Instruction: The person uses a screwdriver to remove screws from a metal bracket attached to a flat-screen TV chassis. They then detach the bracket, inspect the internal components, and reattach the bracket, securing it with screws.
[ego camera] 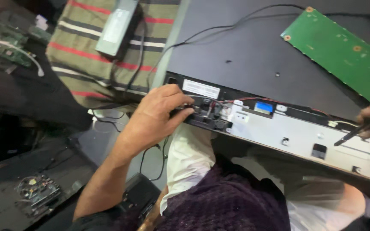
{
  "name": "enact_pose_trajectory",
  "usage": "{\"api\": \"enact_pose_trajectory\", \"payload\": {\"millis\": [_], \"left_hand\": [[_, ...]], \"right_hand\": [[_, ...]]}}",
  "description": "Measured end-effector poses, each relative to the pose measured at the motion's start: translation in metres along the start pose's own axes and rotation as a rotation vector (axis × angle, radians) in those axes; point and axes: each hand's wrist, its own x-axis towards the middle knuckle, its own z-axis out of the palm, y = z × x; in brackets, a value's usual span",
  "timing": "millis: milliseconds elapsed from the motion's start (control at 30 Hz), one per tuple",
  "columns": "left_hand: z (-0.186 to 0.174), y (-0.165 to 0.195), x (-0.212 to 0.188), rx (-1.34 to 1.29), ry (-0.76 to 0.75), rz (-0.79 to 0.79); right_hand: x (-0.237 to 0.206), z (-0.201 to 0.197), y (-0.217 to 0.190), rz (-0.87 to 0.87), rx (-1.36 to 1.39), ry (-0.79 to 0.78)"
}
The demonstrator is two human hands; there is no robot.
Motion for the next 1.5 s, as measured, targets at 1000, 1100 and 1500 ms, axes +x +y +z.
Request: {"api": "enact_pose_trajectory", "payload": {"millis": [1000, 1100, 1500], "left_hand": [[0.101, 0.028, 0.077, 0.160, -0.141, -0.395], [0.104, 0.025, 0.079, 0.126, -0.141, -0.430], [0.090, 0.001, 0.075, -0.053, -0.135, -0.331]], "right_hand": [[-0.050, -0.076, 0.063, -0.223, -0.023, 0.248], [-0.045, -0.071, 0.066, -0.213, 0.011, 0.230], [-0.043, -0.061, 0.088, -0.162, -0.069, 0.211]]}}
